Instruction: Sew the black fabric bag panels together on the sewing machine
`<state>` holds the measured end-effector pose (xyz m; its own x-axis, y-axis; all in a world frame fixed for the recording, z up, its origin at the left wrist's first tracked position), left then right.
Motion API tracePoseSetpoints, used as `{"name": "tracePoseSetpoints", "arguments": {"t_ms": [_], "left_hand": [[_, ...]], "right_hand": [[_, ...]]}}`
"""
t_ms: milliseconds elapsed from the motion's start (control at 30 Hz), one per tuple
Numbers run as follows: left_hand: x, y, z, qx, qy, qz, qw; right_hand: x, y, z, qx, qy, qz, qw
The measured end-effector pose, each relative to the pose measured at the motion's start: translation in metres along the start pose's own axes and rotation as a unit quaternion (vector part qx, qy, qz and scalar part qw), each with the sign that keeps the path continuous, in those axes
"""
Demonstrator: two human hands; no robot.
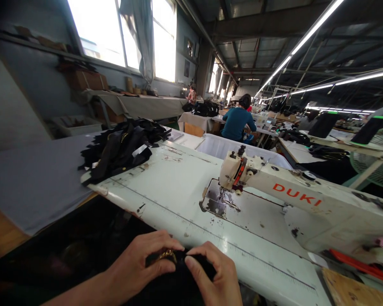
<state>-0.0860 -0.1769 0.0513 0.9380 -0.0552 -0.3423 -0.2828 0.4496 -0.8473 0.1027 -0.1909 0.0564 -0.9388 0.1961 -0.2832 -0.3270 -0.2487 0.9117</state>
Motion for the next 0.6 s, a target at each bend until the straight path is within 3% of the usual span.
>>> {"name": "tracePoseSetpoints", "arguments": {"t_ms": [200, 367, 467, 600], "left_hand": [[0.001, 0.0, -0.005, -0.066, -0.009, 0.012, 0.998], [0.007, -0.001, -0.013, -0.023, -0.014, 0.036, 0.999], [0.007, -0.001, -0.015, -0.005, -0.014, 0.04, 0.999], [0.005, -0.003, -0.013, -0.052, 0.011, 0.018, 0.998]], "right_hand": [[-0.001, -0.007, 0.0, 0.013, 0.014, -0.022, 1.0], [0.004, -0.01, -0.001, -0.034, 0.048, -0.016, 0.998], [0.005, -0.011, -0.002, -0.046, 0.034, -0.006, 0.998], [0.007, -0.013, -0.004, -0.028, 0.051, 0.002, 0.998]]}}
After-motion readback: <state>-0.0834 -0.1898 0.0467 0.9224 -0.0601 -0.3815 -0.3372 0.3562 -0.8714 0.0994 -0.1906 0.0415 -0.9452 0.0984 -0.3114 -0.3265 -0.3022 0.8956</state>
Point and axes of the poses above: each hand's wrist, its own z-axis towards the middle knuckle, its own x-axis out of the palm, y = z × x, the point moved 3 cm from there along z, towards the middle knuckle, and after that the axes turned 15 degrees about -y, right-handed, at the moved point
